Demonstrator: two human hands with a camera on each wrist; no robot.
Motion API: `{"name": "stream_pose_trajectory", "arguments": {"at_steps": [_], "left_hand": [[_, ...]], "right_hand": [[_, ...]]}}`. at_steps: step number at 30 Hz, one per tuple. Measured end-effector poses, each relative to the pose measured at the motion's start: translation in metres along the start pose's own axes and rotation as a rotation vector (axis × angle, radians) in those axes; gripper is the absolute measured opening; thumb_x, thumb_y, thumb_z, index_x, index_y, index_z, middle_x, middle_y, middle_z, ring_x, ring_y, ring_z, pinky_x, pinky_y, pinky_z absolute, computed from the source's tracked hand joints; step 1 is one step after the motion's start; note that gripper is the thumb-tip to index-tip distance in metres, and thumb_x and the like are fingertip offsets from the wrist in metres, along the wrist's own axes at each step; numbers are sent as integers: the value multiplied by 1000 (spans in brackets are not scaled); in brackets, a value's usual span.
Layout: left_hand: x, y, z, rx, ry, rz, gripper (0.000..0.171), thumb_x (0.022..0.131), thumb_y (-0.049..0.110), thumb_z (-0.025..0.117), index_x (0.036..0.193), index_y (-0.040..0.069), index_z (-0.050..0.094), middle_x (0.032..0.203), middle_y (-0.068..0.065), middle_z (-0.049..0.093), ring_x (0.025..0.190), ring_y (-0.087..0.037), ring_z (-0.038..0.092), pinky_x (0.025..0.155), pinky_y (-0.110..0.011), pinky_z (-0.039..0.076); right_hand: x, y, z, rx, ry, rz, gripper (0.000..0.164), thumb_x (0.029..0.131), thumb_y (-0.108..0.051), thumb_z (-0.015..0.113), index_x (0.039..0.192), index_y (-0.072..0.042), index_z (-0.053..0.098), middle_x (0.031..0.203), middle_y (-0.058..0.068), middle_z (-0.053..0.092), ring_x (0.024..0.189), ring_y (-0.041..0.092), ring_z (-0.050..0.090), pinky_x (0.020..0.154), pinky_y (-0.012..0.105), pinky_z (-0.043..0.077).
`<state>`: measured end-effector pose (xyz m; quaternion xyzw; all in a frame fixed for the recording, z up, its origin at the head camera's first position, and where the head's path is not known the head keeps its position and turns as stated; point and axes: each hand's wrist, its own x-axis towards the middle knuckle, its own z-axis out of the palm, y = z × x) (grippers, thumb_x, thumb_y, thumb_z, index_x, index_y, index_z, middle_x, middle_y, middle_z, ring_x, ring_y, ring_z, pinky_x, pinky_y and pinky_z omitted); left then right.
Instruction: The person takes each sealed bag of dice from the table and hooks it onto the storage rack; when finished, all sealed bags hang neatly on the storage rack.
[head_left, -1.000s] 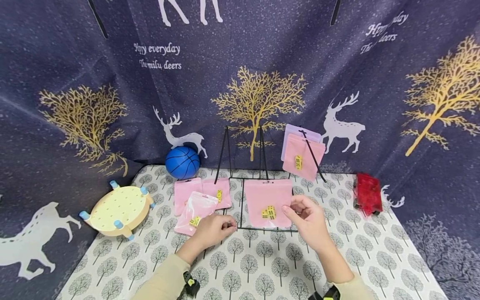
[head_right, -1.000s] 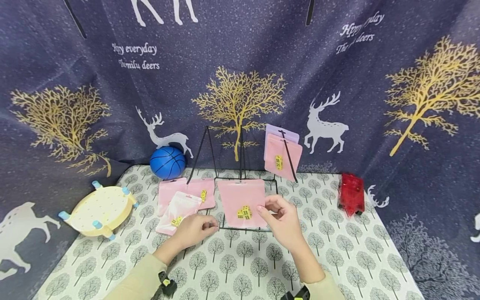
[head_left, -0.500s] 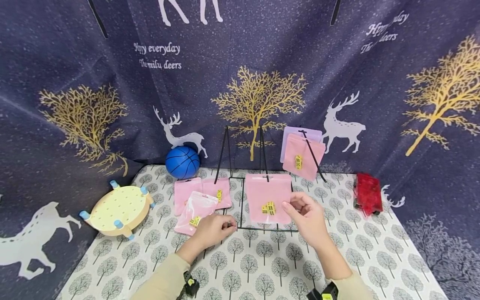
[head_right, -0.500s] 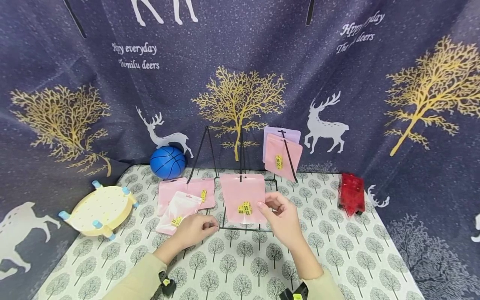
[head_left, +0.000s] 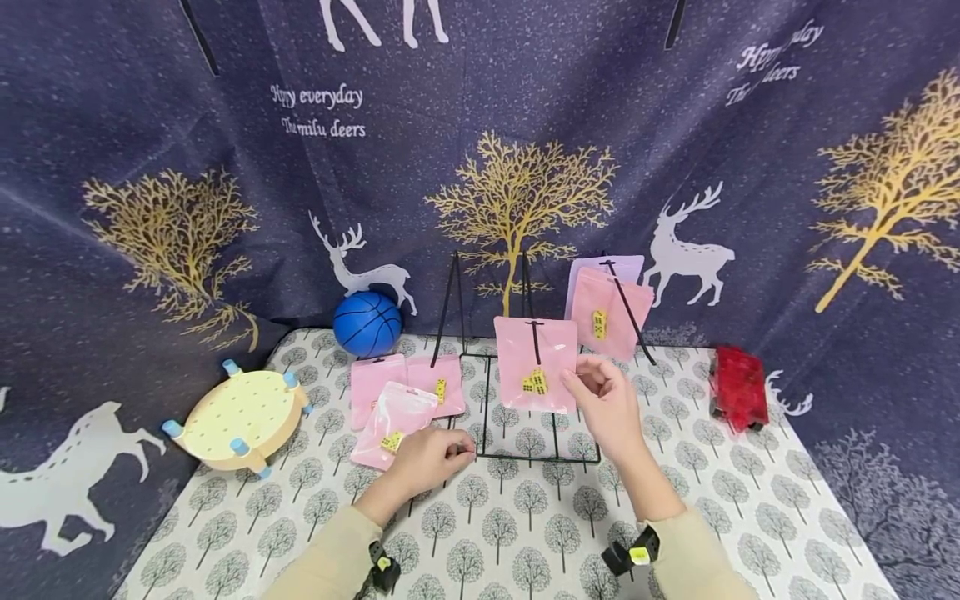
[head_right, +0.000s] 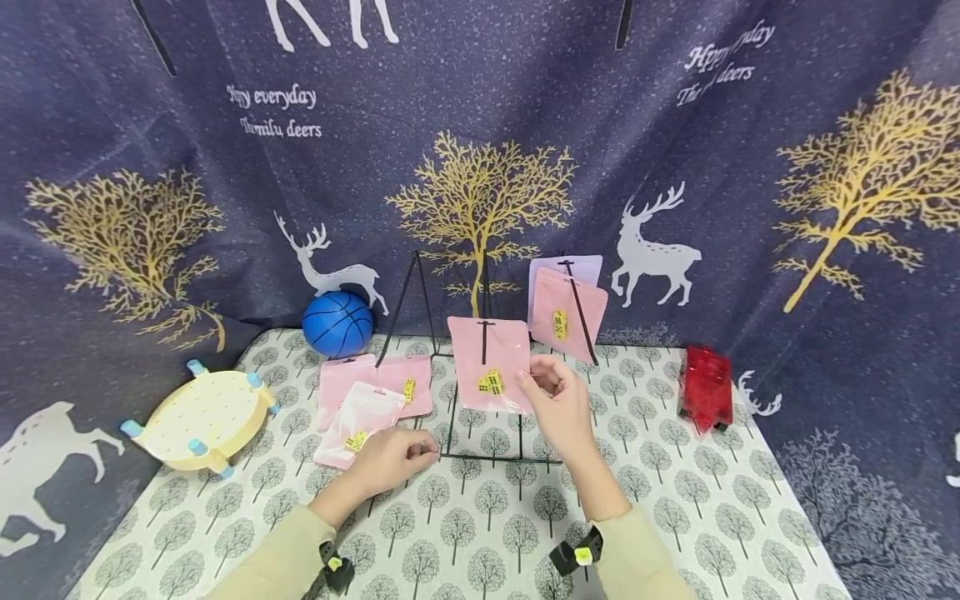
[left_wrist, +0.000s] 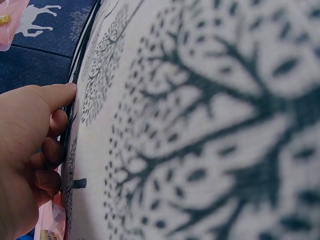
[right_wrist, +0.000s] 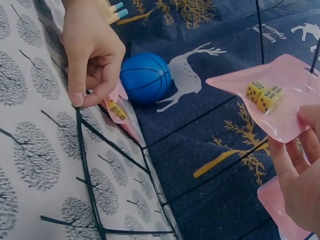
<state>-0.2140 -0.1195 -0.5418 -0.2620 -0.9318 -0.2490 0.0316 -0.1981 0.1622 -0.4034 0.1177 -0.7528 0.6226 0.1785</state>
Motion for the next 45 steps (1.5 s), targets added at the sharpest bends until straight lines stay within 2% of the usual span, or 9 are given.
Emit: {"name": "stream_pose_trajectory", "arguments": {"at_steps": [2,4,9,11,15,24,31,39,45], "left_hand": [[0,0,0,-2,4,3,7,88,40,66,92,36,69,59,23,49,52,-1,45,45,-24,37],[0,1,1,-2,6,5,6,88,40,67,91,36,69,58,23,48,51,-2,44,44,-24,37],[1,0,1,3,2,-1,4,88,40,67,90,37,68,56,22,47,49,-2,43,42,-24,36],[1,0,1,3,0,-6,4,88,40,66,90,37,68,55,21,47,49,-2,42,41,-24,35],[0,-1,1,3,-3,-14,4,88,41,66,91,38,67,55,21,47,48,-2,42,41,-24,35],[-1,0,1,-2,13,1,5,88,39,67,91,35,69,55,22,47,47,-2,42,39,-24,34],[0,0,0,13,19,4,5,88,40,67,90,35,68,55,22,46,47,-2,41,40,-24,34],[0,3,-3,-3,19,14,11,88,40,66,91,30,70,56,22,47,47,-2,41,40,-24,34],[0,2,-2,2,20,8,11,88,41,66,90,31,70,56,22,47,48,-2,42,40,-24,34]], "right_hand": [[6,2,1,-19,18,-4,21,87,-9,70,103,2,63,89,16,69,73,14,64,62,21,50],[12,3,3,-24,38,3,22,86,-10,71,103,1,63,89,16,69,73,14,63,64,20,50],[28,5,9,65,62,56,25,86,-7,70,107,2,62,94,15,68,79,12,64,72,22,51],[34,6,12,95,71,76,26,86,-7,70,108,3,61,95,15,67,78,13,63,70,22,51],[47,8,19,119,102,91,27,86,-4,70,109,5,60,97,18,65,80,15,61,73,21,51],[71,10,34,134,191,161,26,85,-5,70,107,4,62,96,14,67,84,14,61,73,20,51],[90,38,44,140,266,141,23,84,-10,73,103,-2,65,95,12,67,82,15,60,68,19,50],[97,41,48,145,294,134,24,85,-11,72,104,0,65,96,13,67,84,15,61,75,20,50],[97,49,50,117,296,181,24,85,-18,73,102,-3,65,92,8,67,79,12,60,65,19,47]]}}
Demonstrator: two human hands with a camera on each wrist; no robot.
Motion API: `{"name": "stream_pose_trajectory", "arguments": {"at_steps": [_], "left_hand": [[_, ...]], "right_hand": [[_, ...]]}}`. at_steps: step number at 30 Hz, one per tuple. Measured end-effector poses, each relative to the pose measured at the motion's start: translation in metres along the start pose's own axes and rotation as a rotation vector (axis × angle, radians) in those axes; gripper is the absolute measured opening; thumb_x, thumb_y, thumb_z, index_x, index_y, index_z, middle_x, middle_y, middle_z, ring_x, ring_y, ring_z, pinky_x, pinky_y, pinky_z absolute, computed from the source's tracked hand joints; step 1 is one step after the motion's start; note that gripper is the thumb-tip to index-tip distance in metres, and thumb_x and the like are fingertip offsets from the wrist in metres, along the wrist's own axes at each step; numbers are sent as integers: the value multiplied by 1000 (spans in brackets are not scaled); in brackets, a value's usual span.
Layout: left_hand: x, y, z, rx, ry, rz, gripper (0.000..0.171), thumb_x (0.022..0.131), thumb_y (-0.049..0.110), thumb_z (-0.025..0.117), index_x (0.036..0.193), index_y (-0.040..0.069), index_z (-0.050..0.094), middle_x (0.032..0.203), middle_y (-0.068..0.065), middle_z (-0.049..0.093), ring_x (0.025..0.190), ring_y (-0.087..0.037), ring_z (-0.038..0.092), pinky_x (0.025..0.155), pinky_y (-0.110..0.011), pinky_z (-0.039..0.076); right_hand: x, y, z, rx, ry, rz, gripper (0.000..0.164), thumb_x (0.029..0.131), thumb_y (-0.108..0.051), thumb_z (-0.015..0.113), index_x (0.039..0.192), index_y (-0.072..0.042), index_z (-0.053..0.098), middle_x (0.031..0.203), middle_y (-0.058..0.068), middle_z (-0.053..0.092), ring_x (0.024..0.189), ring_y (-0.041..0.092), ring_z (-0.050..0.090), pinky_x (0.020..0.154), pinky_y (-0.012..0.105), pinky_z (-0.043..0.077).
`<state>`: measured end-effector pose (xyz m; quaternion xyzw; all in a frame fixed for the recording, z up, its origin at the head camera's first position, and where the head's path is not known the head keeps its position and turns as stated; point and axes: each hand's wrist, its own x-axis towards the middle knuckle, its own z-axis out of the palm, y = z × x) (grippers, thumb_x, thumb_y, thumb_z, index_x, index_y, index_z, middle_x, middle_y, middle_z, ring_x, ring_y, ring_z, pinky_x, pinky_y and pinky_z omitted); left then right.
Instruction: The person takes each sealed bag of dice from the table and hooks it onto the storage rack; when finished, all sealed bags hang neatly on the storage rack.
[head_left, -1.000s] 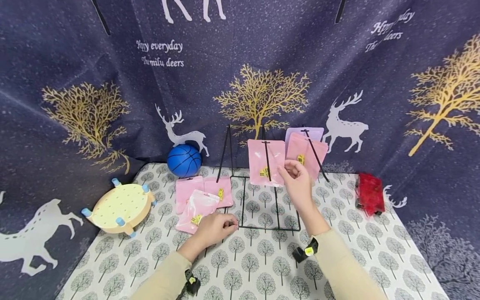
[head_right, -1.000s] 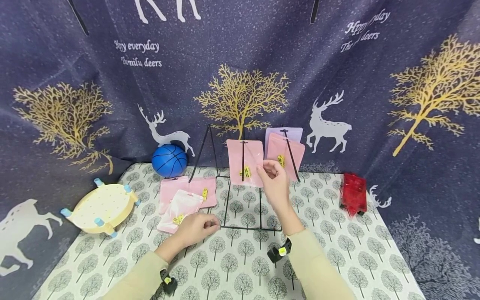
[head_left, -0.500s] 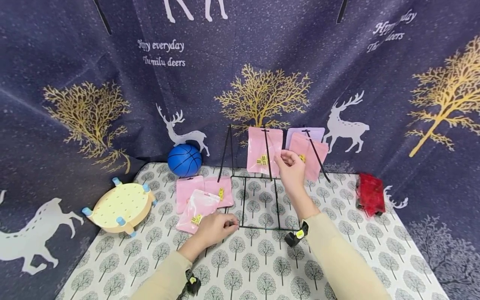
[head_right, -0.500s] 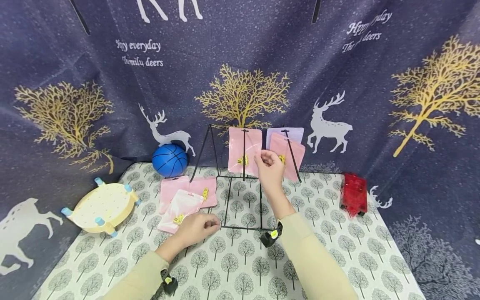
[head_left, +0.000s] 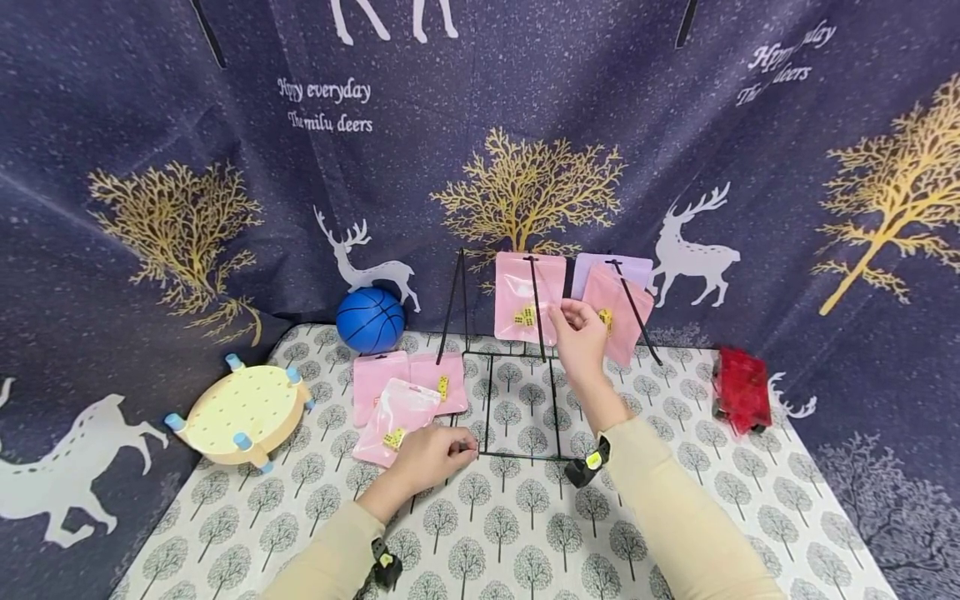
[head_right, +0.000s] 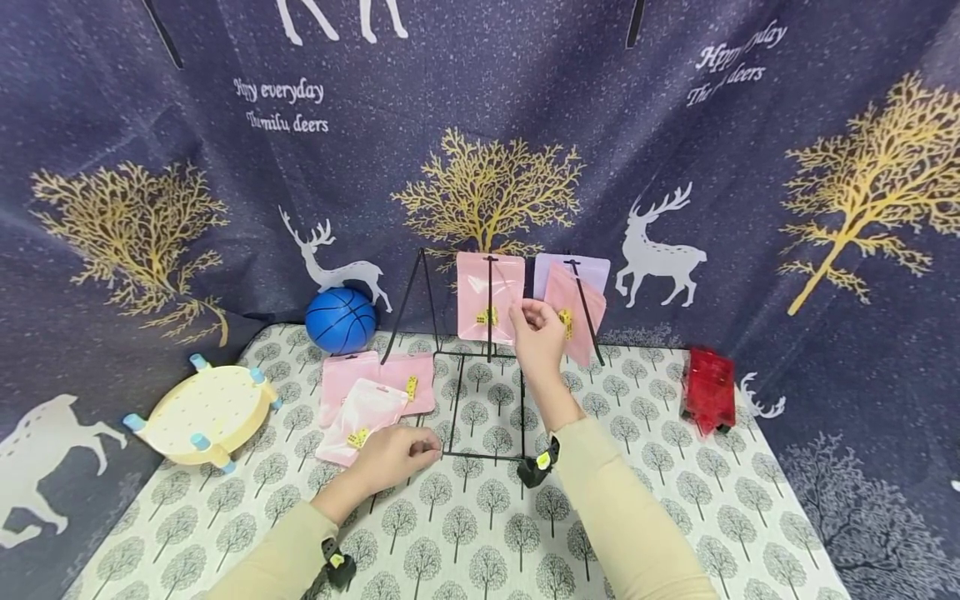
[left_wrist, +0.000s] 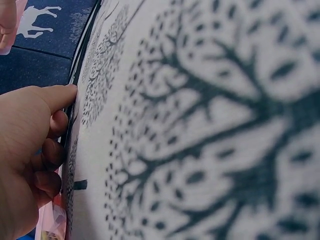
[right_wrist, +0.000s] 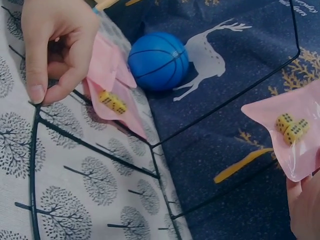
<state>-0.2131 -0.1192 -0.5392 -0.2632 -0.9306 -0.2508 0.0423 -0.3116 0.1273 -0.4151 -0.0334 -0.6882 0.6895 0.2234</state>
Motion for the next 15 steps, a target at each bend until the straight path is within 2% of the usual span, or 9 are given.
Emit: {"name": "stream_pose_trajectory", "arguments": {"at_steps": [6,12,15], "left_hand": [[0,-1,1,13,-5,0,5,88,39,67,90,35,68,56,22,47,50,-2,43,43,-24,35],[0,-1,1,17,-13,-5,5,88,39,67,91,35,69,57,22,48,50,-2,43,43,-24,36],[0,0,0,7,-14,-3,5,88,38,67,91,35,69,58,22,48,49,-2,43,42,-24,36]], "right_hand": [[0,10,-1,-33,16,31,22,86,-20,72,102,-6,67,90,5,67,76,14,58,61,21,46],[-4,20,-6,-28,-9,53,20,88,-19,69,103,-6,67,95,9,68,84,24,62,72,28,52],[-8,27,-9,-21,-23,37,19,89,-16,69,103,-3,67,96,13,68,82,22,61,71,25,51]]}}
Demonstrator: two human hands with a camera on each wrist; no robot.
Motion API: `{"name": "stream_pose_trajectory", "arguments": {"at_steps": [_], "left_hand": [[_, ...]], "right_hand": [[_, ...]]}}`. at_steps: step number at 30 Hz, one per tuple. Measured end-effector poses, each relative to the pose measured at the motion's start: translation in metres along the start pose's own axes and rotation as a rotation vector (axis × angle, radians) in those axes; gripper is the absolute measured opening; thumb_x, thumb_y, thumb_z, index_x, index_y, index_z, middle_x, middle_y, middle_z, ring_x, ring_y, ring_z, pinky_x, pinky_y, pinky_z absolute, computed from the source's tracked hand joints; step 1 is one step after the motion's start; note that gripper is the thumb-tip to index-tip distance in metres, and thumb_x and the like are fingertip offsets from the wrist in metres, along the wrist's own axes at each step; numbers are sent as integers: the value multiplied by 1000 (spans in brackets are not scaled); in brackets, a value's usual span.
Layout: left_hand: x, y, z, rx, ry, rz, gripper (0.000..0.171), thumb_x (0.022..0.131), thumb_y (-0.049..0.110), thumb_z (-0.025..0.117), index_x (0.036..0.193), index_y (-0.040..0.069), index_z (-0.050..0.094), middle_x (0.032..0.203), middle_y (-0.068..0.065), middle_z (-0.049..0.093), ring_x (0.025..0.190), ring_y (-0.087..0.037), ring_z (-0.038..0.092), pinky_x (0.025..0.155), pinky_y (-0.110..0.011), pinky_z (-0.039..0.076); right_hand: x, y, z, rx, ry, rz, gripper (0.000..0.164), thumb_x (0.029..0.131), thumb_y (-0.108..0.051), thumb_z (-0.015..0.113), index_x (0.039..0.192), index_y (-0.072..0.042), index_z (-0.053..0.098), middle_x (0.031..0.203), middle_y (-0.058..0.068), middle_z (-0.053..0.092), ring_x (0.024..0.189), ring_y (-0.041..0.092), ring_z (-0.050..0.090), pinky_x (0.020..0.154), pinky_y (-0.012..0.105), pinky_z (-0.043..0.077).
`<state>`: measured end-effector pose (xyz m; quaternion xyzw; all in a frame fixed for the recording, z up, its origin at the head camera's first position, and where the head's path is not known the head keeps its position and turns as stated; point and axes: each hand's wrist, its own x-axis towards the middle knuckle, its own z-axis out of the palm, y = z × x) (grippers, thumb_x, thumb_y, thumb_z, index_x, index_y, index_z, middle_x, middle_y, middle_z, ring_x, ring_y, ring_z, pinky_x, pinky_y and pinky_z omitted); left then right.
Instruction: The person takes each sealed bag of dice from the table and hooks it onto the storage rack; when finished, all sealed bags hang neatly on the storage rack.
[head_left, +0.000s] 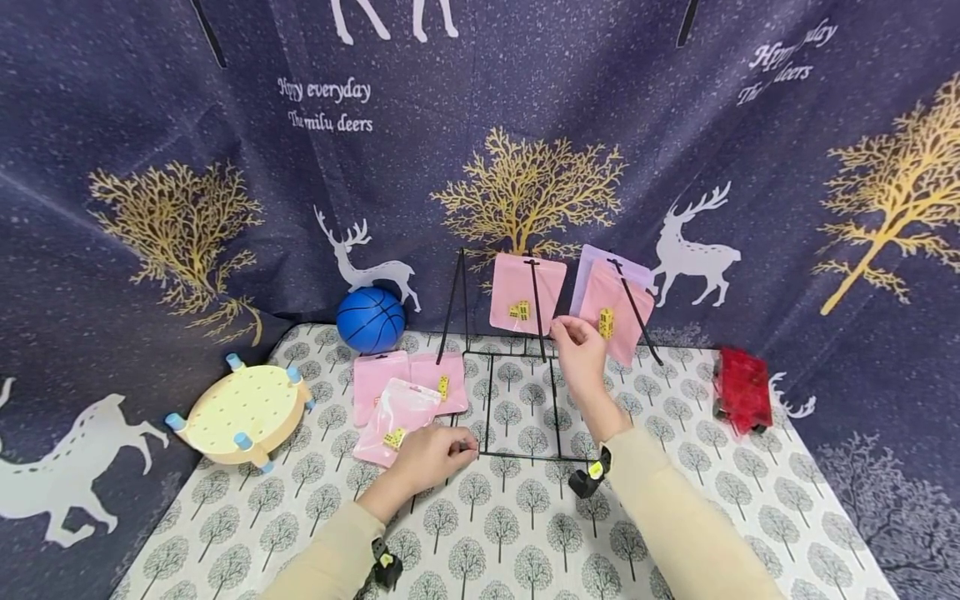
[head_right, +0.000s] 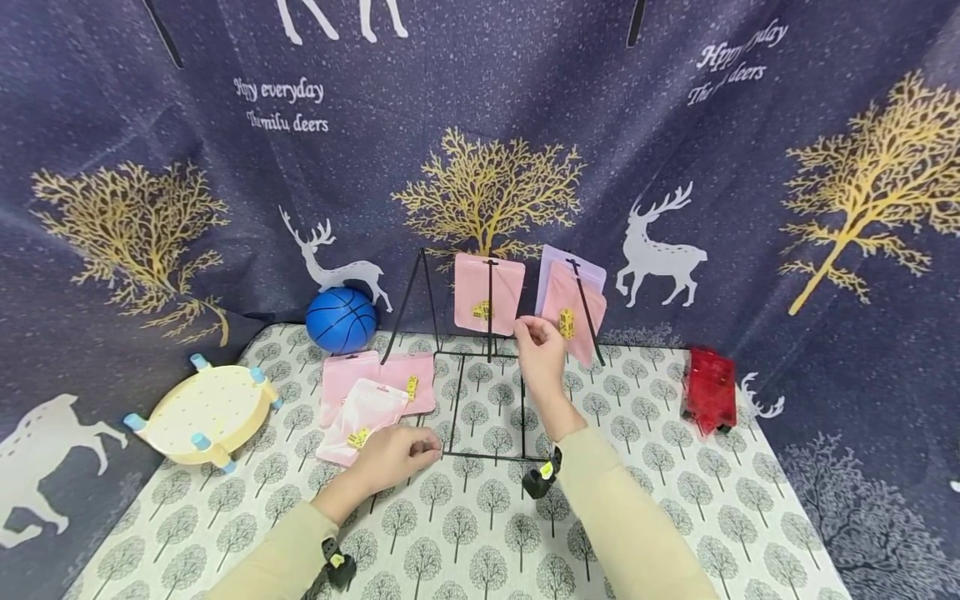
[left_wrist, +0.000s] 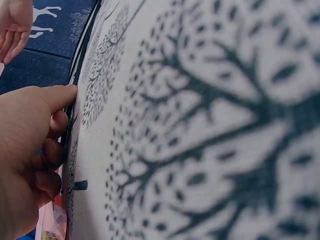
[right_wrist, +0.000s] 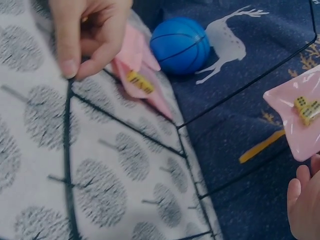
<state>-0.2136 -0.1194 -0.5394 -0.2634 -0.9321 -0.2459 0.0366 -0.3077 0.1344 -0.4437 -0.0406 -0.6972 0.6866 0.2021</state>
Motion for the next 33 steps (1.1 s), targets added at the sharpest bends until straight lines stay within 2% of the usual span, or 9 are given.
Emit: {"name": "stream_pose_trajectory", "arguments": {"at_steps": [6,11,16,19,23,26,33], "left_hand": [[0,0,1,0,21,19,5,88,37,68,90,34,69,56,22,47,48,-1,42,41,-23,35],[-1,-1,2,-1,38,30,4,87,36,69,90,32,69,55,22,46,48,-1,40,40,-23,33],[-2,-2,2,4,24,17,5,88,37,68,91,34,69,56,22,47,48,0,41,41,-23,34],[-2,-2,2,10,9,10,6,88,37,67,92,34,69,56,22,47,48,0,41,41,-23,34],[-2,0,0,-7,1,16,7,88,35,68,93,31,70,58,21,48,49,-1,42,42,-23,36],[-2,2,0,-29,-4,12,8,88,34,68,94,29,70,61,21,49,50,-1,44,44,-22,37],[-5,10,-3,-7,20,-7,14,89,37,65,100,29,69,61,20,47,51,-2,43,46,-23,37]], "right_hand": [[-8,16,-13,-78,-10,7,18,88,-19,69,99,-4,69,90,17,67,70,19,59,57,19,46],[-17,26,-30,-122,-84,43,20,89,-23,69,99,-6,69,91,18,68,69,16,61,60,24,51],[-28,22,-47,-111,-156,30,20,90,-15,67,102,2,66,92,19,68,72,11,64,65,26,53],[-34,18,-57,-146,-184,12,21,90,-9,65,104,6,64,91,20,68,73,13,65,67,27,54],[-40,23,-71,-208,-207,-6,23,91,-15,66,105,3,65,94,19,68,77,16,66,70,30,55],[-44,29,-81,-238,-228,-15,22,90,-21,68,103,-3,66,96,17,68,79,19,65,70,28,54],[-57,28,-100,-363,-301,-88,19,90,-23,67,101,-7,67,89,5,65,78,19,59,68,24,49]]}}
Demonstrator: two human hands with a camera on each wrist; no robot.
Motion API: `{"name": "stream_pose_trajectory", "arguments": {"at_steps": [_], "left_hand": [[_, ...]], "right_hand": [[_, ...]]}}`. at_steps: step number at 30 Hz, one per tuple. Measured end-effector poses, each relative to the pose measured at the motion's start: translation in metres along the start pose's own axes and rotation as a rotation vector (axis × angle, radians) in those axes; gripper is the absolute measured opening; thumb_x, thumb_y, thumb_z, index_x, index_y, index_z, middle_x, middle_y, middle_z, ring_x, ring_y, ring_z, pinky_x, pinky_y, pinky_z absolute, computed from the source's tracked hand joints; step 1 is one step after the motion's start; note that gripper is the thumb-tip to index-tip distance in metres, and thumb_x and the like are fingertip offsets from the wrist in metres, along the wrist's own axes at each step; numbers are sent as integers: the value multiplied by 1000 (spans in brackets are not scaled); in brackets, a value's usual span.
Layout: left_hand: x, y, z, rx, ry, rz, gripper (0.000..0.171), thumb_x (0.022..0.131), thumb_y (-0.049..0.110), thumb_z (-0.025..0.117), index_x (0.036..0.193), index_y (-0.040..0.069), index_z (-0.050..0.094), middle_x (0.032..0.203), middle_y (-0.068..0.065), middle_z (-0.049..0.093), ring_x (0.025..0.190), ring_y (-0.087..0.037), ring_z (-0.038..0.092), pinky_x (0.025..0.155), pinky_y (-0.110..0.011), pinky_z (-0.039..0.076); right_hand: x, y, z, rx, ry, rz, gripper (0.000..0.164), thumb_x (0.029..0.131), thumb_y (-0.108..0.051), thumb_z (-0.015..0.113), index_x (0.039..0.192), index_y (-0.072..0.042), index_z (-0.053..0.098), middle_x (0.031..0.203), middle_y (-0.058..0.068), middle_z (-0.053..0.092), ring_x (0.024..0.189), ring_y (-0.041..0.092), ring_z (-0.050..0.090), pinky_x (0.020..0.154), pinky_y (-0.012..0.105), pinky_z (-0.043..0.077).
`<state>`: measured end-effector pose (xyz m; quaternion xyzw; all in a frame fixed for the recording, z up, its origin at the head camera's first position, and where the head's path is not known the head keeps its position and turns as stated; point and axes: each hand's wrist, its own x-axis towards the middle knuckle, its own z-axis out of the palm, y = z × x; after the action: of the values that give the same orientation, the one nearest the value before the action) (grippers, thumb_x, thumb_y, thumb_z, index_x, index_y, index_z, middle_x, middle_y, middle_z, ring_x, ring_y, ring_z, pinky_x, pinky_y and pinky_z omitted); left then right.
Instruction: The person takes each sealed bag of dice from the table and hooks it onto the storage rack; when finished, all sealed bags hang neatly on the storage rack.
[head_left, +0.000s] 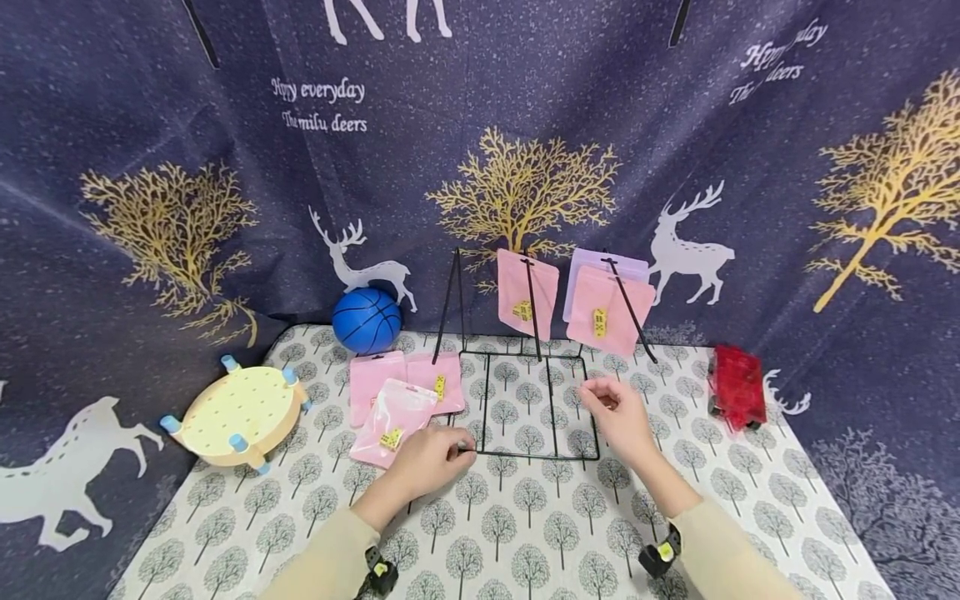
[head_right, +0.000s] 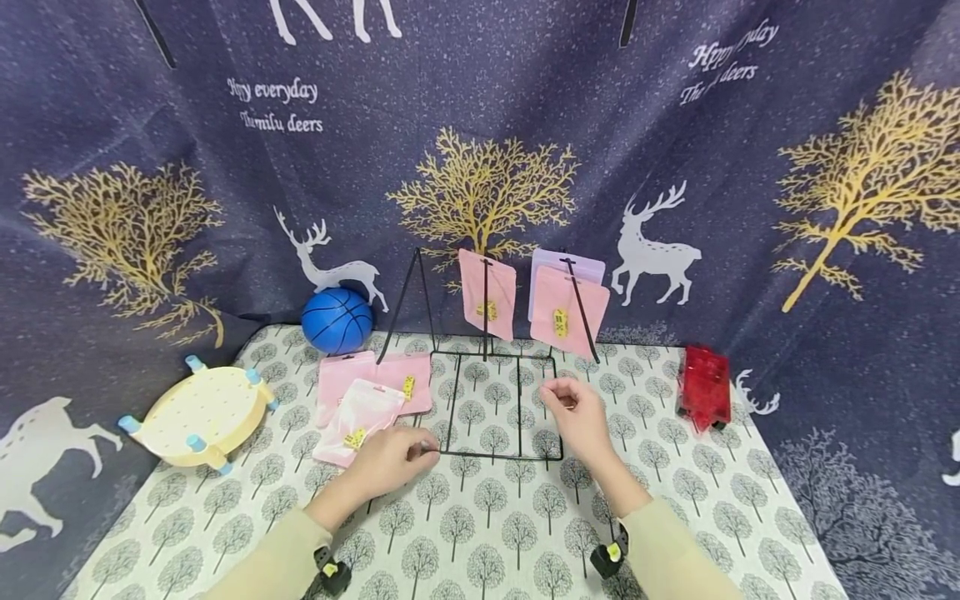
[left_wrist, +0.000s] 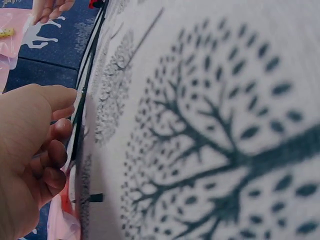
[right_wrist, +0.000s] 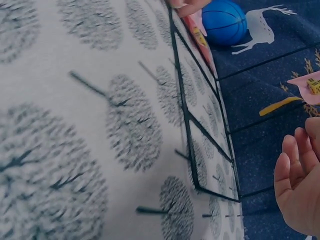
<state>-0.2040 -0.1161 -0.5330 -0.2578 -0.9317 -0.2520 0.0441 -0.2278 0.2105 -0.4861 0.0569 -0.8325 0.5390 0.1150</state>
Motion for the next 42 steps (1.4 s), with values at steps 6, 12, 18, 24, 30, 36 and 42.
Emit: {"name": "stream_pose_trajectory", "arguments": {"at_steps": [6,12,18,24,30,36,42], "left_hand": [[-4,4,-11,60,59,-18,18,89,37,65,103,26,69,71,17,51,59,-2,47,52,-22,41],[-15,-7,-21,151,190,-81,23,84,40,69,103,27,70,93,10,62,83,-10,56,59,-28,46],[-31,-27,-29,179,251,-161,31,80,42,72,106,25,70,107,6,56,86,-12,50,63,-30,44],[-45,-42,-40,190,334,-255,42,76,41,74,110,18,68,127,-7,51,108,-24,46,78,-46,43],[-54,-50,-48,186,339,-377,65,74,49,75,125,13,59,134,-16,41,118,-33,39,90,-55,36],[-60,-55,-49,194,254,-472,87,71,60,73,139,12,46,130,-20,39,112,-35,42,84,-55,40],[-62,-58,-50,170,189,-525,95,70,64,71,143,13,39,124,-19,48,104,-36,50,73,-54,46]], "right_hand": [[-15,12,-4,-88,-71,-53,12,89,-23,68,97,-14,68,83,-1,63,73,17,58,64,25,50],[-29,26,-2,-167,-183,-48,11,89,-22,69,97,-15,68,76,-3,61,67,14,57,58,26,49],[-40,33,0,-270,-335,17,12,88,-27,69,98,-21,68,68,-5,54,56,11,47,49,25,42],[-44,38,1,-353,-400,3,25,82,-36,75,101,-22,69,60,-6,48,47,5,36,42,23,36],[-45,39,0,-413,-412,-58,20,78,-37,78,94,-29,69,55,-9,40,46,3,31,44,23,35],[-45,39,0,-415,-421,-67,16,79,-36,77,92,-31,69,54,-10,37,45,2,29,44,23,35],[-43,41,2,-410,-417,-58,14,81,-36,75,92,-31,70,54,-10,38,45,2,28,43,22,35]]}}
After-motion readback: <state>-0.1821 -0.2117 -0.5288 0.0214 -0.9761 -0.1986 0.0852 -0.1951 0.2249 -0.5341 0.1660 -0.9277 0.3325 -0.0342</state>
